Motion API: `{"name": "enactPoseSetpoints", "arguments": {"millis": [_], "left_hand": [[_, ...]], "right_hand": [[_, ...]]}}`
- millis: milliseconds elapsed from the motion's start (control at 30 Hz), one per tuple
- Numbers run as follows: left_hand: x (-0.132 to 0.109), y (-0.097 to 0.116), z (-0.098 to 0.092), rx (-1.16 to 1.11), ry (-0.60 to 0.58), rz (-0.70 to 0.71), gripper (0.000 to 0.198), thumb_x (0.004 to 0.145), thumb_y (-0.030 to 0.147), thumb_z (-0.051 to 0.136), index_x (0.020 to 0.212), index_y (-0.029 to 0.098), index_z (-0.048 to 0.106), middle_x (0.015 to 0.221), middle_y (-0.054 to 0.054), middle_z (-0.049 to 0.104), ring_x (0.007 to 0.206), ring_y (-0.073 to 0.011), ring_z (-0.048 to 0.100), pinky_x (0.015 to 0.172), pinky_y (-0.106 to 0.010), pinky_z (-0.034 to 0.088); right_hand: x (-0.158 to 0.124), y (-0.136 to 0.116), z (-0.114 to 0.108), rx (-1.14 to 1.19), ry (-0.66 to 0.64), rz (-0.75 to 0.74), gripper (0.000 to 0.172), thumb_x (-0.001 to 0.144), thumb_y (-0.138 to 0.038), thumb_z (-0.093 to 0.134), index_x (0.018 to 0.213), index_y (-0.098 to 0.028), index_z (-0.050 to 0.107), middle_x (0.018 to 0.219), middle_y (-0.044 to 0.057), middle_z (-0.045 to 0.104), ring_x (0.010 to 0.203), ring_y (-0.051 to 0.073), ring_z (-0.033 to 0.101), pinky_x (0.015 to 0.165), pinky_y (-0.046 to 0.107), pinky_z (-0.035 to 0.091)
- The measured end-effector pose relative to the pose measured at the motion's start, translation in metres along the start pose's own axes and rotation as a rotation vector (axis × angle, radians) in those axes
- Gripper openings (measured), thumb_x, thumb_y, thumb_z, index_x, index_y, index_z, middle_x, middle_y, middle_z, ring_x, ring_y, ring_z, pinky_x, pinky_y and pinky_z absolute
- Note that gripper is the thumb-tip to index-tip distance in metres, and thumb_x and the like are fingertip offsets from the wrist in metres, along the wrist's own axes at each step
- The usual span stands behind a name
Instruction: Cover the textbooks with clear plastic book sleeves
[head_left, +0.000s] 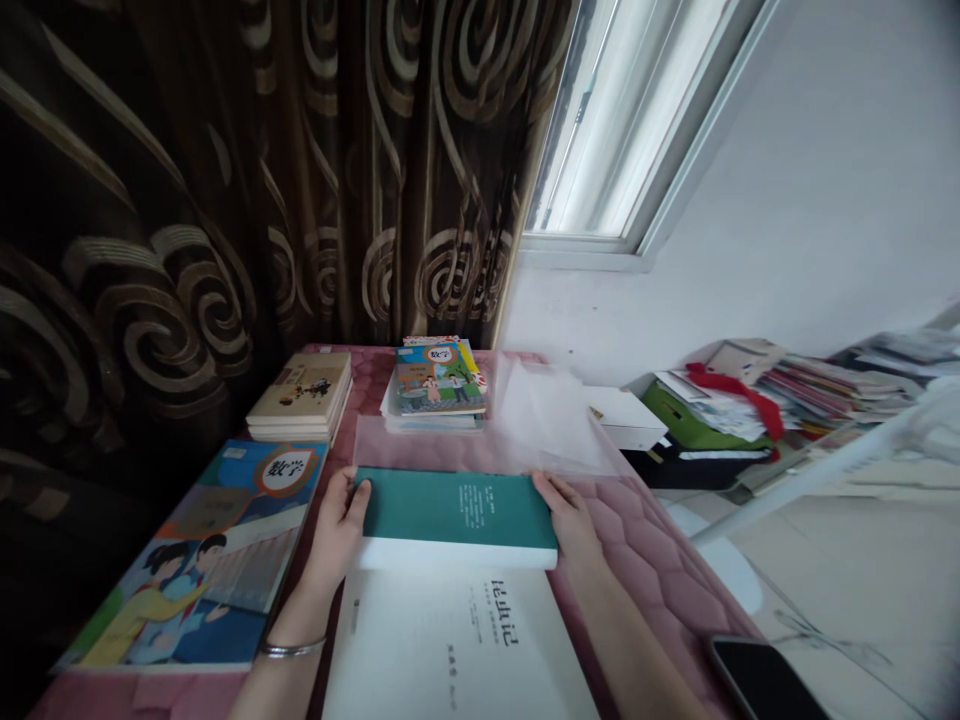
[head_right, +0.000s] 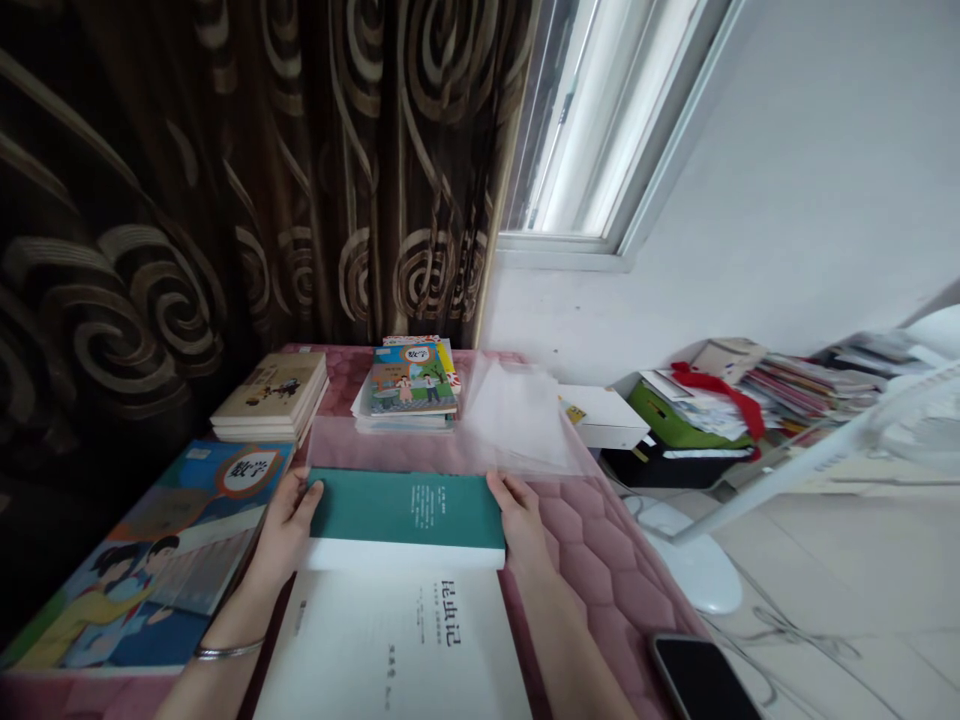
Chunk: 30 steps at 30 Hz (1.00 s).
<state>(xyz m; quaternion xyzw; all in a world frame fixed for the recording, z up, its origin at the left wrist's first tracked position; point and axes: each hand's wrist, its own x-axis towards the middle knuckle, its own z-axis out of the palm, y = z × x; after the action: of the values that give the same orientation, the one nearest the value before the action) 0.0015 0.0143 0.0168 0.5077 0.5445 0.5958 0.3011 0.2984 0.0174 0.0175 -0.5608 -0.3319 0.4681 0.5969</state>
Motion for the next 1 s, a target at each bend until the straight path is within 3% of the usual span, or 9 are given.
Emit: {"name": "enactPoseSetpoints", "arguments": {"millis": [133,367,633,800,1000], "left_hand": [[-0.001,-0.002,-0.001,0.021,0.012,-0.004,0.032,0.076,0.051,0.061,0.091,0.023,0.055,0.078,0.001,0.058,0.074,-0.0173,0.055,0.071,-0.028,0.045],[0.0,0.004,0.0,0.012,0.011,-0.02,0.036,0.074,0.055,0.061,0.088,0.023,0.054,0.078,0.001,0.058,0.076,-0.0182,0.056,0.073,-0.029,0.045],[0.0,0.001,-0.001,0.025,-0.001,-0.004,0.031,0.08,0.052,0.057,0.089,0.023,0.055,0.079,0.001,0.059,0.077,-0.0183,0.056,0.074,-0.029,0.043],[0.0,-0.001,0.0,0.007,0.002,0.005,0.033,0.081,0.054,0.057,0.089,0.022,0.056,0.08,0.0,0.06,0.078,-0.0183,0.057,0.074,-0.029,0.044],[-0.001,-0.001,-0.002,-0.018,0.0,-0.025,0.032,0.081,0.051,0.058,0.093,0.021,0.058,0.086,-0.001,0.063,0.083,-0.019,0.059,0.08,-0.03,0.044]], "right_hand": [[0.0,0.0,-0.002,-0.11,0.01,-0.101,0.032,0.065,-0.056,0.073,0.057,-0.029,0.06,0.059,0.0,0.061,0.055,0.02,0.054,0.051,0.033,0.042],[0.004,0.005,-0.005,0.041,-0.041,-0.067,0.03,0.059,-0.05,0.08,0.06,-0.027,0.06,0.059,-0.002,0.059,0.052,0.017,0.051,0.049,0.031,0.04],[0.007,0.009,-0.006,-0.087,-0.066,-0.189,0.041,0.067,-0.058,0.074,0.053,-0.026,0.052,0.053,-0.003,0.049,0.05,0.015,0.042,0.048,0.03,0.035],[0.004,0.006,-0.006,-0.065,-0.069,-0.169,0.037,0.065,-0.058,0.075,0.058,-0.025,0.058,0.058,-0.002,0.055,0.054,0.016,0.047,0.05,0.03,0.039],[-0.003,-0.001,-0.006,-0.089,-0.162,-0.122,0.032,0.063,-0.052,0.078,0.067,-0.023,0.066,0.067,0.0,0.062,0.059,0.017,0.053,0.056,0.029,0.044]]}}
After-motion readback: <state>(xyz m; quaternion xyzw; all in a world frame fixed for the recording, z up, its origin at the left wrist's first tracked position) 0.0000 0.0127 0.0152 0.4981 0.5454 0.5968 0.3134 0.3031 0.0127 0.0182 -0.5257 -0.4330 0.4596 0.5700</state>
